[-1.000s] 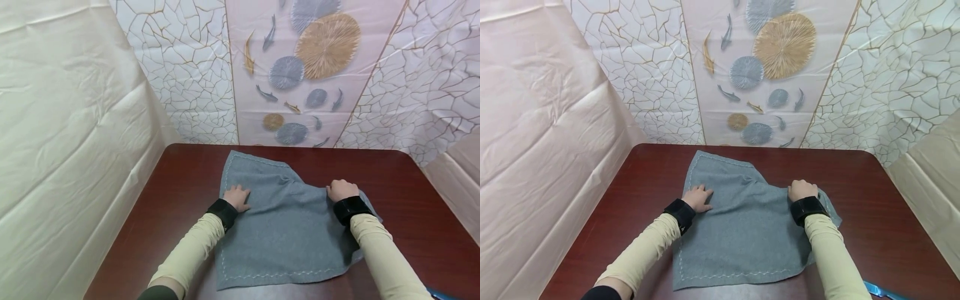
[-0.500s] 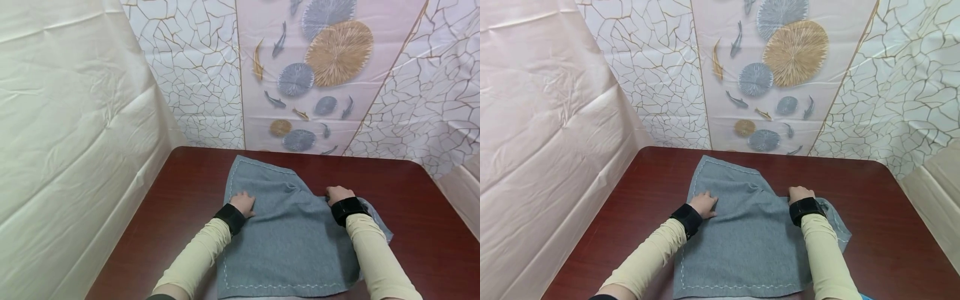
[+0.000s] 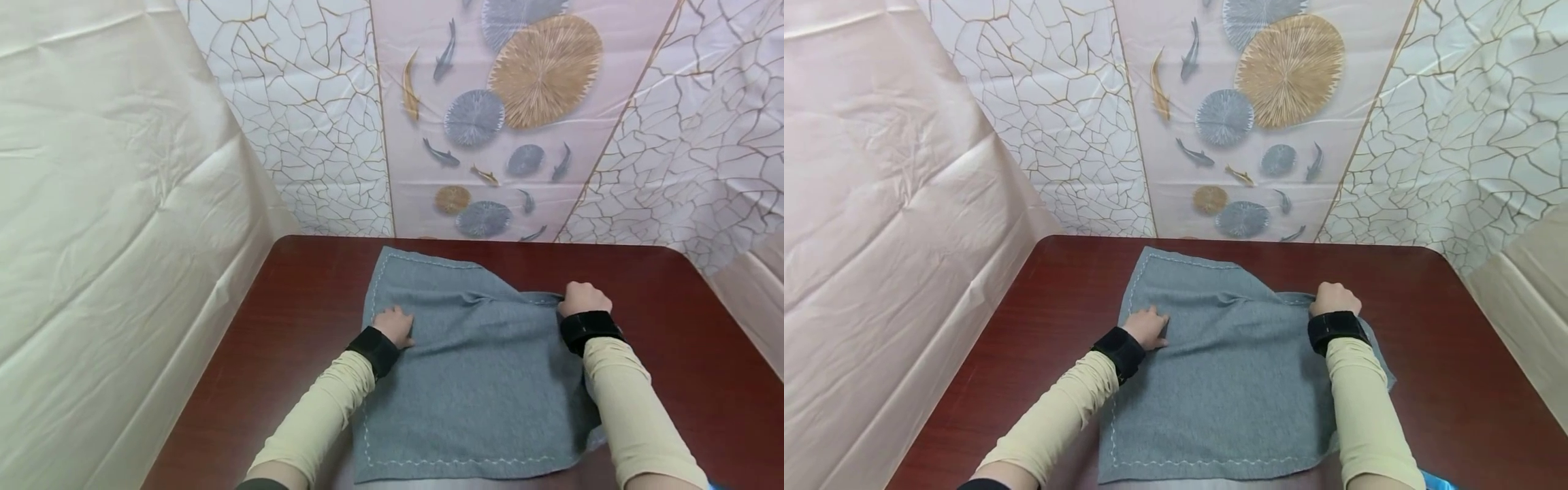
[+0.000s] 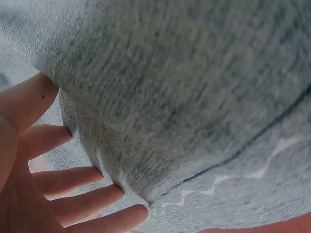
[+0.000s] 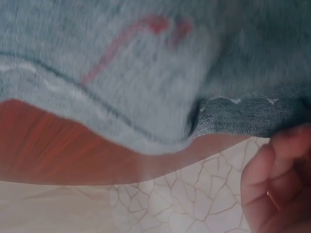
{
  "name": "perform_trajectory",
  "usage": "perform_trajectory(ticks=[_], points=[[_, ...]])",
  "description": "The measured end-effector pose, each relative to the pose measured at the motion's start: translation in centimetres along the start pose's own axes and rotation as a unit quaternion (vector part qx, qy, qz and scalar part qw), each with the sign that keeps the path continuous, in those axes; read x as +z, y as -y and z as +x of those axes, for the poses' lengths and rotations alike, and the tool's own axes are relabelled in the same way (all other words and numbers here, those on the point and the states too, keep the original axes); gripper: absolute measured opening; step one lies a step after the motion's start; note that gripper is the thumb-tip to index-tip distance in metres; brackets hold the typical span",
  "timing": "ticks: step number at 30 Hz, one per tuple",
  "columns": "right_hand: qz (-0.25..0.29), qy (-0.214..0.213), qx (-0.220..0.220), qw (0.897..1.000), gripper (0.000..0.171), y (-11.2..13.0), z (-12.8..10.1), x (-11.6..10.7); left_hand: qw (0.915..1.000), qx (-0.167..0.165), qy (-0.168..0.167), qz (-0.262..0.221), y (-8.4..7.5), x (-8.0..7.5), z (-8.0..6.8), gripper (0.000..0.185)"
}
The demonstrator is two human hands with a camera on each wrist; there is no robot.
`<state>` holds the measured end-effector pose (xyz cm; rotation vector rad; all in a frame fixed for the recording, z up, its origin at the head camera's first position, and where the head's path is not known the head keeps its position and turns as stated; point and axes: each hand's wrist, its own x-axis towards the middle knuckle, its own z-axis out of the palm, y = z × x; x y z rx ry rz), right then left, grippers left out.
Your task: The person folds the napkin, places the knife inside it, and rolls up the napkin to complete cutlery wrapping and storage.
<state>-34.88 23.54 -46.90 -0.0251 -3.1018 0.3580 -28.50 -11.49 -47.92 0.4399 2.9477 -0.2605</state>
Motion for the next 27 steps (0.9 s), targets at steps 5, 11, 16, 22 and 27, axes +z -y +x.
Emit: perform_trajectory(ticks=[5,11,16,22,27], points=[[0.003,-0.015,0.028,1.000,0.017,-0.2,0.6,-1.0,0.9999,-0.001,-0.002,0.014,0.3,0.0,0.1,0.049],[0.012,0.000,0.072,0.997,0.023,-1.3,0.8,-3.1,0.9998,0.006,0.001,0.020,0.3,0.2,0.3,0.050],[0.019,0.014,0.120,0.993,0.031,-2.4,0.8,-3.8,0.9998,0.006,0.007,0.020,0.2,0.2,0.5,0.050],[0.015,-0.006,0.103,0.995,0.031,-2.5,0.5,-2.8,0.9997,0.005,0.006,0.021,0.2,-0.1,0.3,0.051],[0.014,-0.089,-0.027,0.996,0.029,-1.4,0.8,-1.9,0.9996,-0.003,0.014,0.025,0.0,0.0,0.2,0.053]])
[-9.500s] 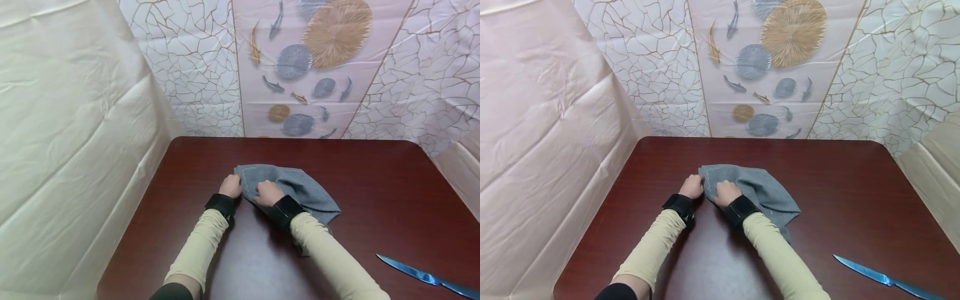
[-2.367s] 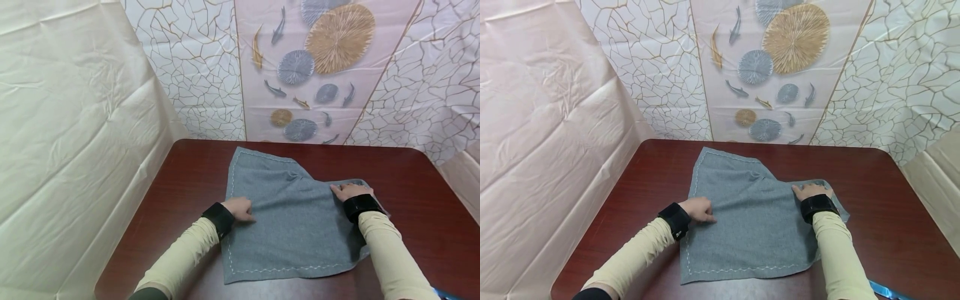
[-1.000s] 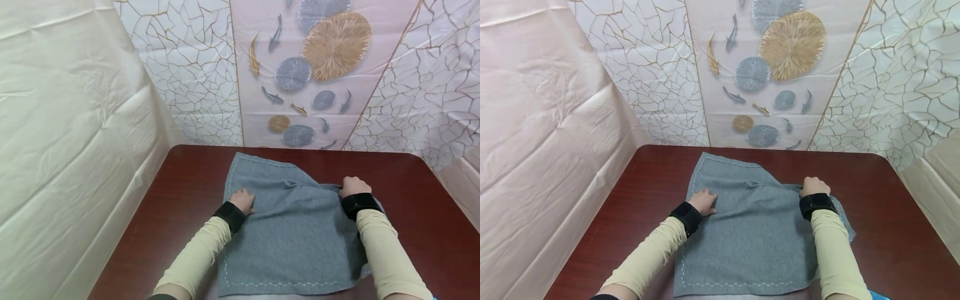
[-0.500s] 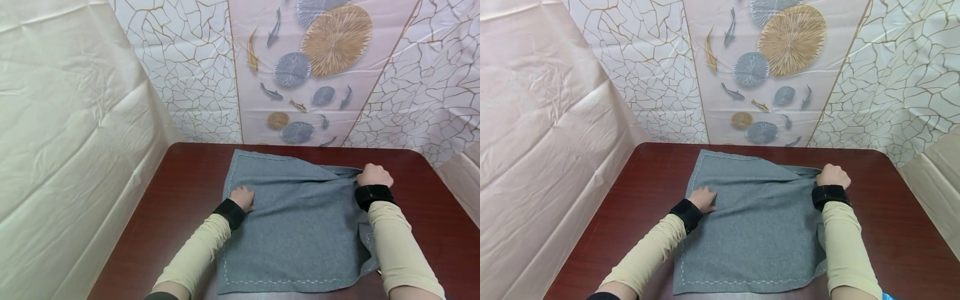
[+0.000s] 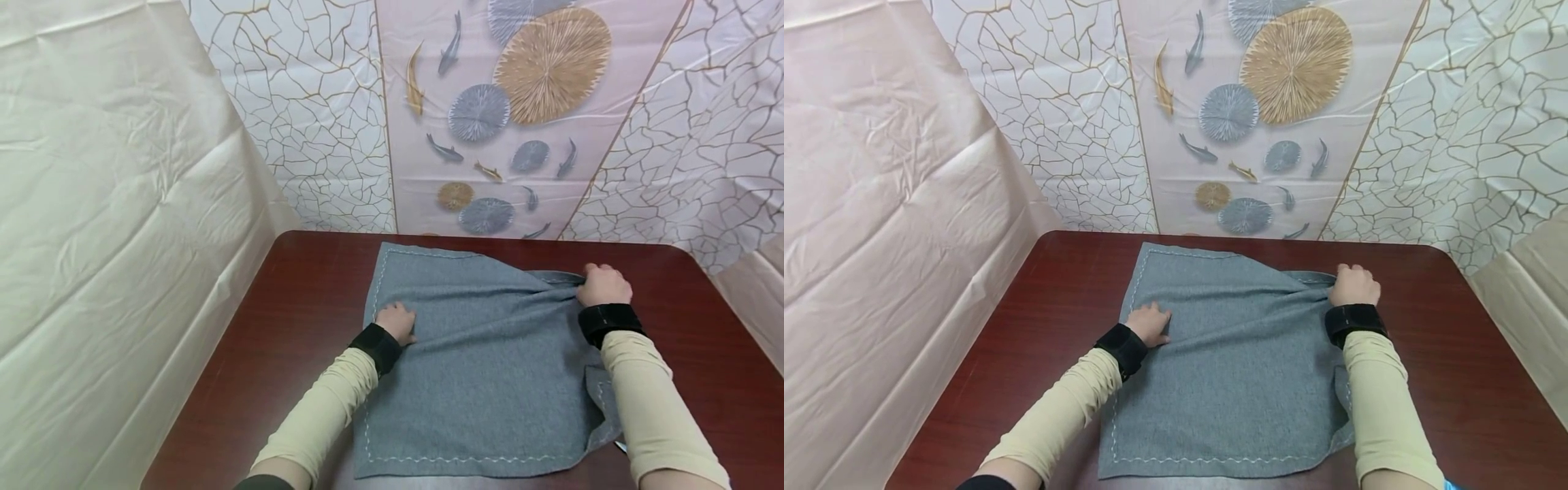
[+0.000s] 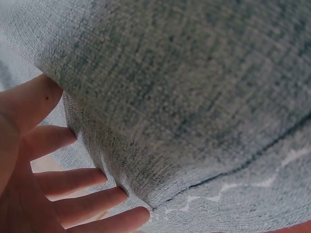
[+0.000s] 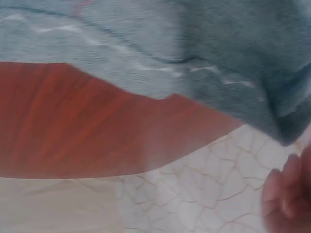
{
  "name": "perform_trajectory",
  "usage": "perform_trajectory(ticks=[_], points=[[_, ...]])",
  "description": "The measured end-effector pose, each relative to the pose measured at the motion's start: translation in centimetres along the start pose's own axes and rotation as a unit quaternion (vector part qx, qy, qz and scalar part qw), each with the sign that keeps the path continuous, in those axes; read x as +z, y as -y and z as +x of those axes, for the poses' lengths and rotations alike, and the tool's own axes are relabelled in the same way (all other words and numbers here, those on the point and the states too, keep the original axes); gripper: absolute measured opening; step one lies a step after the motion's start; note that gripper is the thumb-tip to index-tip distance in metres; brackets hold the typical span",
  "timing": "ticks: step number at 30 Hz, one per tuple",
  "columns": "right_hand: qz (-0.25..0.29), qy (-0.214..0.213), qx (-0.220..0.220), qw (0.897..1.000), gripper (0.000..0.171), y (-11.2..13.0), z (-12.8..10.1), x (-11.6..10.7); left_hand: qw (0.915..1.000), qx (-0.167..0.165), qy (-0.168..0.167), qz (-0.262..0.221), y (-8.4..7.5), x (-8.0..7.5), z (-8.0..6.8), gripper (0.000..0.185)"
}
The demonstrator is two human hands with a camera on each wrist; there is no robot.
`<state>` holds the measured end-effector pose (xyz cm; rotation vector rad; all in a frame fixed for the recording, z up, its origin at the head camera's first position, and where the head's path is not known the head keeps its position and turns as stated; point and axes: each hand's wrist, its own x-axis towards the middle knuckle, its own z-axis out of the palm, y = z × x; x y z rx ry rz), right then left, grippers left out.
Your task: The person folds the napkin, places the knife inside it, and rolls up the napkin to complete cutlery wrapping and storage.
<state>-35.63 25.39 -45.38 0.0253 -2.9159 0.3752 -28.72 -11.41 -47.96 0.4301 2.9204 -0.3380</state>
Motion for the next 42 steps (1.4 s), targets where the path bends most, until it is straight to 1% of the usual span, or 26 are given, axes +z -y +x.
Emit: perform_trajectory(ticks=[2,3,5,6,8,10,13,16,19,22,24,25,28,29,31,32,34,35,37,38,39,42], points=[[-0.001,-0.005,-0.068,0.998,0.030,0.5,0.3,0.6,1.0000,-0.005,0.008,0.002,-0.1,0.1,0.1,0.055],[-0.001,0.007,-0.095,0.995,0.032,0.7,0.5,0.9,0.9999,-0.006,0.012,0.002,-0.2,0.1,0.1,0.055],[0.000,0.049,-0.134,0.990,0.032,1.2,0.7,1.6,0.9998,-0.006,0.020,0.004,-0.4,0.2,0.2,0.057],[0.001,0.076,-0.142,0.987,0.032,1.5,0.7,1.9,0.9998,-0.005,0.018,0.004,-0.5,0.3,0.1,0.056],[0.005,0.136,-0.132,0.982,0.034,2.1,0.7,2.4,0.9999,-0.001,0.015,0.007,-0.7,0.4,0.1,0.055],[0.012,0.186,-0.101,0.977,0.043,2.6,0.6,2.7,0.9999,0.002,0.012,0.012,-0.8,0.4,0.1,0.053],[0.032,0.228,-0.047,0.972,0.061,3.1,0.3,2.9,0.9997,0.005,0.013,0.019,-0.8,0.2,0.1,0.052],[0.046,0.246,-0.009,0.968,0.071,3.1,0.0,2.9,0.9997,0.005,0.015,0.017,-0.7,0.1,-0.1,0.052],[0.041,0.260,0.005,0.965,0.073,2.9,0.0,2.7,0.9998,0.005,0.015,0.012,-0.6,0.0,-0.2,0.051],[0.036,0.267,0.011,0.963,0.072,2.5,0.2,2.3,0.9999,0.000,0.015,0.006,-0.5,0.4,0.2,0.051],[0.037,0.270,0.016,0.962,0.071,2.3,0.2,1.8,0.9998,-0.005,0.020,0.005,-0.4,1.1,0.8,0.052],[0.039,0.271,0.017,0.962,0.071,2.2,0.2,1.5,1.0000,0.001,0.002,0.008,-0.3,2.4,1.7,0.054],[0.041,0.262,0.018,0.964,0.070,2.1,-0.2,0.6,0.9999,-0.004,0.007,0.012,-0.2,3.0,2.4,0.056],[0.041,0.256,0.020,0.966,0.070,2.1,-0.3,0.4,0.9999,-0.004,0.008,0.012,-0.2,2.8,2.3,0.057],[0.043,0.245,0.027,0.968,0.068,2.3,-0.6,-0.1,1.0000,0.001,-0.003,0.009,-0.1,2.3,1.8,0.055],[0.040,0.237,0.029,0.970,0.066,2.4,-0.8,-0.3,0.9999,-0.001,0.010,0.004,-0.2,0.7,0.7,0.053],[0.038,0.224,0.038,0.973,0.061,2.6,-1.0,-0.6,1.0000,0.005,-0.001,0.000,-0.1,0.1,0.1,0.051],[0.035,0.215,0.042,0.975,0.060,2.6,-1.2,-0.6,1.0000,0.007,-0.001,0.000,0.0,-0.2,-0.1,0.051],[0.034,0.207,0.059,0.976,0.058,2.3,-1.2,-0.5,0.9999,0.012,-0.002,-0.001,0.1,-0.3,-0.3,0.051],[0.035,0.206,0.070,0.975,0.058,2.1,-1.1,-0.4,0.9999,0.011,0.002,0.000,0.2,-0.4,-0.3,0.052],[0.036,0.207,0.078,0.975,0.059,1.7,-0.9,-0.1,0.9999,0.009,0.008,0.001,0.2,-0.2,0.0,0.053],[0.030,0.214,0.092,0.972,0.065,0.0,-0.1,1.3,0.9999,0.009,0.004,-0.002,0.5,-0.1,0.0,0.052]])
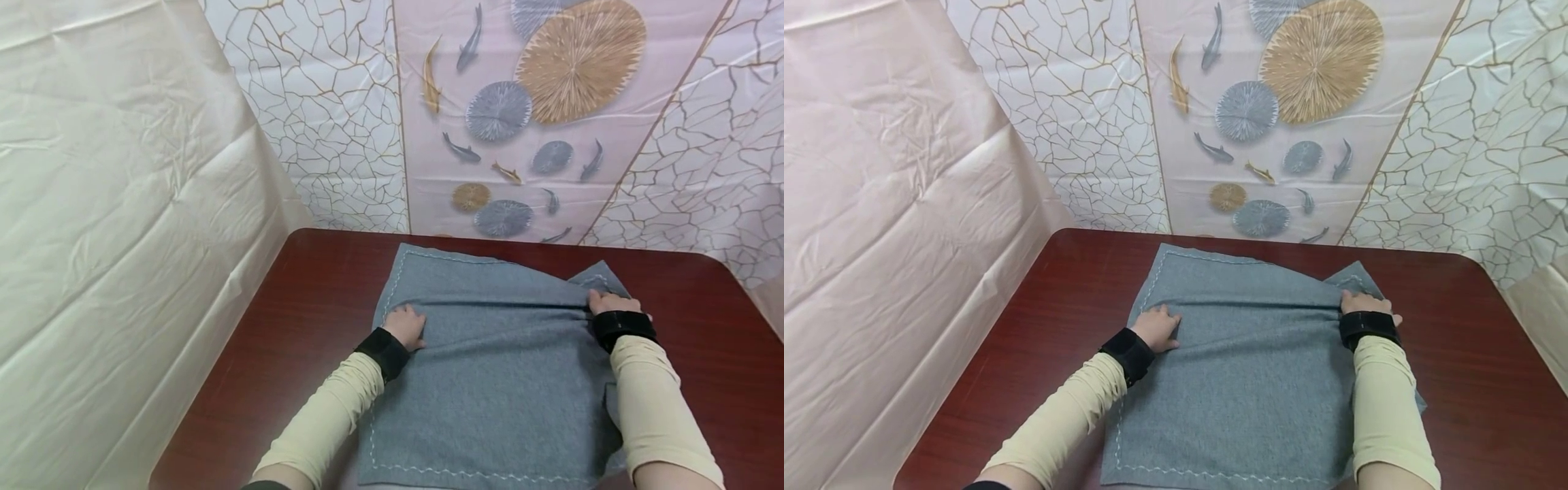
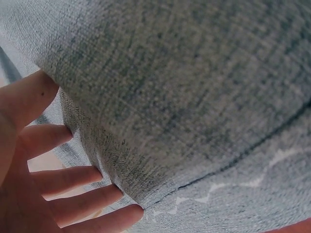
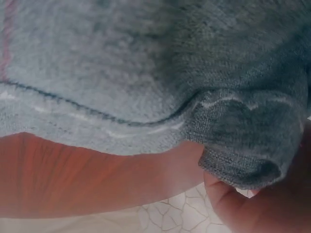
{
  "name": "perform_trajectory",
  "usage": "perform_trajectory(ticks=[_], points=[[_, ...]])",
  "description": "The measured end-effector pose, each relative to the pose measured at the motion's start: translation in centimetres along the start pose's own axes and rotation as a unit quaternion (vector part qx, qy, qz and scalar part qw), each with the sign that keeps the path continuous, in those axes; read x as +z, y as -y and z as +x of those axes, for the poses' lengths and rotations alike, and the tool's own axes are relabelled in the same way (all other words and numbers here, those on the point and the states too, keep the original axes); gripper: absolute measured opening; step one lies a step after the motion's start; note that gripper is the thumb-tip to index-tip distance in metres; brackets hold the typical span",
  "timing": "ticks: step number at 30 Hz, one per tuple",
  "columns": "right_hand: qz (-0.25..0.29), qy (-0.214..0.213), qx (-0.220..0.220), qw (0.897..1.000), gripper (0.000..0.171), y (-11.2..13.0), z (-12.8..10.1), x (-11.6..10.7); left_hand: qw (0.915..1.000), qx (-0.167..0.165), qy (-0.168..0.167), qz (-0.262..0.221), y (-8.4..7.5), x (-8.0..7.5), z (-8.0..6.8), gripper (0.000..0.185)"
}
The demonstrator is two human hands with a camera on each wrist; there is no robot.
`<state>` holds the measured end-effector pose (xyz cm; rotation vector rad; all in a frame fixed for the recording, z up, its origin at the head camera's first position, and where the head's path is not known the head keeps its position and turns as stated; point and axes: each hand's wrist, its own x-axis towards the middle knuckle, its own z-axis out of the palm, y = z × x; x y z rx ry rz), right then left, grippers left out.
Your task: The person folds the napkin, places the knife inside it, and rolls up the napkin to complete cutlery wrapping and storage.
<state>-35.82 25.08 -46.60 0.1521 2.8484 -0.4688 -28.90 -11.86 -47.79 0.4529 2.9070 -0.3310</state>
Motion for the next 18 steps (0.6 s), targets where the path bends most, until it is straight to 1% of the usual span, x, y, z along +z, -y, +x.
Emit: perform_trajectory(ticks=[3,6,8,10,11,13,15,17,18], points=[[-0.033,-0.005,-0.033,0.999,0.067,-1.6,1.9,1.0,1.0000,0.001,-0.006,0.002,0.1,0.1,0.1,0.051],[-0.059,-0.015,-0.068,0.996,0.063,-2.7,3.3,1.8,1.0000,0.001,-0.007,0.002,0.2,0.3,0.2,0.051],[-0.094,-0.022,-0.098,0.991,0.056,-3.1,4.0,2.2,1.0000,-0.001,-0.004,0.002,0.2,0.3,0.1,0.051],[-0.112,-0.032,-0.111,0.987,0.053,-3.5,4.4,2.6,1.0000,-0.003,-0.001,0.000,0.1,0.3,0.2,0.051],[-0.133,-0.036,-0.123,0.983,0.050,-3.7,4.6,2.8,1.0000,-0.004,0.000,-0.001,0.1,0.3,0.1,0.051],[-0.128,-0.040,-0.113,0.984,0.055,-4.1,4.8,3.2,1.0000,-0.004,0.001,-0.003,0.1,0.3,0.1,0.051],[-0.094,-0.040,-0.078,0.992,0.067,-4.3,4.6,3.4,1.0000,-0.002,0.001,-0.004,0.1,0.3,0.1,0.052],[-0.072,-0.036,-0.053,0.995,0.076,-4.3,4.3,3.4,1.0000,0.000,0.001,-0.006,0.1,0.2,0.1,0.052],[-0.054,-0.037,-0.031,0.997,0.082,-4.1,4.1,3.3,1.0000,0.000,0.000,-0.007,0.2,0.2,0.0,0.052]])
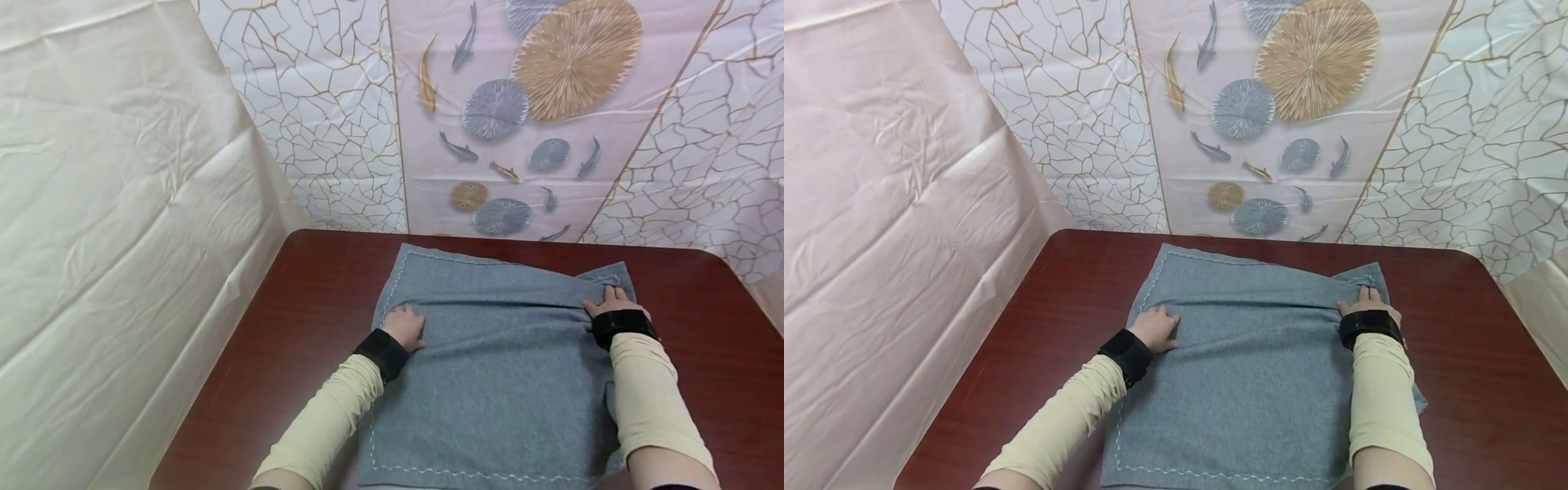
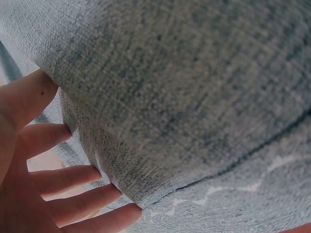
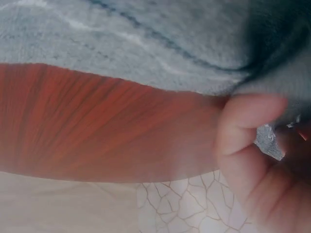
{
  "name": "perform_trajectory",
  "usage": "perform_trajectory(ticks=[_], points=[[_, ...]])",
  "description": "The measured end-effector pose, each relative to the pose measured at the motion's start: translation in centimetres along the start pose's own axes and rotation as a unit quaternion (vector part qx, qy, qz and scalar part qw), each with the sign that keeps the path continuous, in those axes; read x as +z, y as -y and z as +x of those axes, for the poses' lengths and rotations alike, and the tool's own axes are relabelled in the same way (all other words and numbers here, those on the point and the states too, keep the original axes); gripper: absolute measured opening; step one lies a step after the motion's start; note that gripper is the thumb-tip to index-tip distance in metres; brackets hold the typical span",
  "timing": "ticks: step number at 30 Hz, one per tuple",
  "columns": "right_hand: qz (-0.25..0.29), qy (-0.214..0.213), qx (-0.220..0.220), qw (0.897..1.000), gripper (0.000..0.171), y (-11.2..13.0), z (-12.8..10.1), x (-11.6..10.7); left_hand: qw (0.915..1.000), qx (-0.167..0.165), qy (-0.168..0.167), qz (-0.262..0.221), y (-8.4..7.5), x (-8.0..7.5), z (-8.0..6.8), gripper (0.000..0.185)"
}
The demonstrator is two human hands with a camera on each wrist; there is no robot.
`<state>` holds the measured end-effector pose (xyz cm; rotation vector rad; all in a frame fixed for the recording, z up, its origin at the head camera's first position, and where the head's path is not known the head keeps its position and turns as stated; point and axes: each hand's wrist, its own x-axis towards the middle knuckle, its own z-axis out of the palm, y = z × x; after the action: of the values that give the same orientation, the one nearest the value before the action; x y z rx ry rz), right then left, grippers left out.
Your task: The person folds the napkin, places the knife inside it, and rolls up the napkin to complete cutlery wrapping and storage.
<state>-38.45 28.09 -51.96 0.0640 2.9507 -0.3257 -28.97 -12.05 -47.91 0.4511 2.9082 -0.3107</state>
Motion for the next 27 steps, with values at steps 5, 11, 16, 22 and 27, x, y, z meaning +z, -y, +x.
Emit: perform_trajectory(ticks=[5,11,16,22,27], points=[[-0.042,-0.049,-0.011,0.998,0.066,1.3,-0.4,-1.5,1.0000,0.000,-0.003,0.000,0.0,0.0,0.0,0.052],[-0.041,-0.054,-0.108,0.992,0.060,1.9,0.4,-2.4,0.9999,0.007,-0.006,0.004,0.0,0.2,0.2,0.051],[-0.014,0.035,-0.114,0.993,0.063,0.9,1.6,-2.6,0.9998,0.012,-0.014,0.003,0.0,0.4,0.3,0.051],[0.018,0.064,-0.108,0.992,0.073,-0.3,3.1,-1.6,0.9997,0.003,-0.019,0.015,0.0,0.5,0.0,0.051],[0.031,0.065,-0.087,0.994,0.081,-0.9,3.7,-0.3,0.9997,0.002,-0.013,0.019,-0.1,0.5,-0.1,0.053]])
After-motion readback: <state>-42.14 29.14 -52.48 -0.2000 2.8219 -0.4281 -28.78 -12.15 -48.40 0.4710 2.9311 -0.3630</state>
